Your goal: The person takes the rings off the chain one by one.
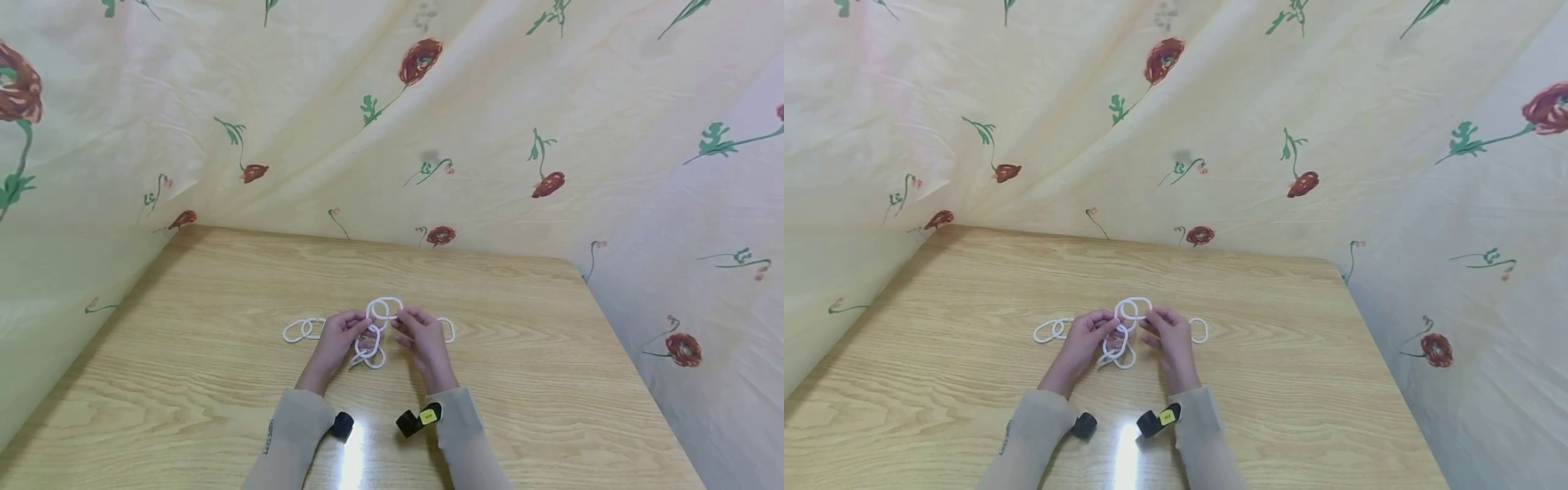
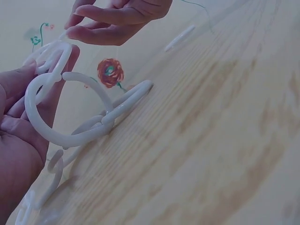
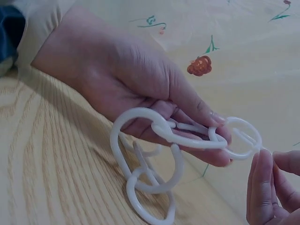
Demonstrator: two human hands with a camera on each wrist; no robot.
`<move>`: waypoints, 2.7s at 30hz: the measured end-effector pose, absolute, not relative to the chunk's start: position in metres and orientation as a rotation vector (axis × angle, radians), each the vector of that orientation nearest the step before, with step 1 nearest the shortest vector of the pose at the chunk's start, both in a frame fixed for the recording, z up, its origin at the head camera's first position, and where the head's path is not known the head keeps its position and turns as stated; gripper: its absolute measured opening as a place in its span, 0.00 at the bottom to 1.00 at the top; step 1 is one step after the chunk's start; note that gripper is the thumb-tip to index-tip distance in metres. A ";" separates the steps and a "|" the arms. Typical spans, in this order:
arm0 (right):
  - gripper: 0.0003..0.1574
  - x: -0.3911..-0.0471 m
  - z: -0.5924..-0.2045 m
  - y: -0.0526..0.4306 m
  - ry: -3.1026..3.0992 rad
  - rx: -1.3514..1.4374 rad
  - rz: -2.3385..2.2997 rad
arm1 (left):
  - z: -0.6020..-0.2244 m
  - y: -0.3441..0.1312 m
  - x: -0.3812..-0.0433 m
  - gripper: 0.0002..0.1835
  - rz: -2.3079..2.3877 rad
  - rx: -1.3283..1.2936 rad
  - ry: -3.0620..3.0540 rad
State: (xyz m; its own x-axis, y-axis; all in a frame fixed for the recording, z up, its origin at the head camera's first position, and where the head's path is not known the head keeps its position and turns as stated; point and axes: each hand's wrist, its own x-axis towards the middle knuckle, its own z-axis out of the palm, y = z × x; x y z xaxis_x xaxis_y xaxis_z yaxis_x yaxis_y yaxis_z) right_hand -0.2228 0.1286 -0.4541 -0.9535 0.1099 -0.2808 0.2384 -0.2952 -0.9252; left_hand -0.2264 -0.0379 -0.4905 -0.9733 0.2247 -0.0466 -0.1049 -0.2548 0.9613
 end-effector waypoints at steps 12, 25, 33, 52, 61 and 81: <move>0.13 -0.224 -0.458 0.126 1.675 0.461 -2.452 | -0.490 -0.038 -0.227 0.14 2.391 0.167 1.788; 0.14 -0.221 -0.457 0.126 1.573 0.447 -2.472 | -0.491 -0.038 -0.227 0.13 2.393 0.195 1.841; 0.12 -0.219 -0.454 0.127 1.517 0.440 -2.504 | -0.491 -0.039 -0.227 0.13 2.386 0.235 1.876; 0.10 -0.218 -0.452 0.128 1.444 0.468 -2.541 | -0.488 -0.039 -0.225 0.12 2.354 0.273 1.896; 0.10 -0.218 -0.451 0.128 1.431 0.465 -2.548 | -0.488 -0.038 -0.226 0.11 2.366 0.274 1.865; 0.08 -0.217 -0.451 0.132 1.408 0.505 -2.549 | -0.486 -0.036 -0.223 0.09 2.308 0.251 1.895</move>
State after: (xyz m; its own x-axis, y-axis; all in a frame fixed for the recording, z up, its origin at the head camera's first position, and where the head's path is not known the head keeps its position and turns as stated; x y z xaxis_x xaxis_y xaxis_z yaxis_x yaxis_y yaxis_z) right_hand -0.2175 0.1316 -0.4512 -0.9249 0.0017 -0.3801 0.3209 -0.5324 -0.7833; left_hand -0.2227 -0.0361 -0.4858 -0.9756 0.2163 0.0371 -0.0058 -0.1943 0.9809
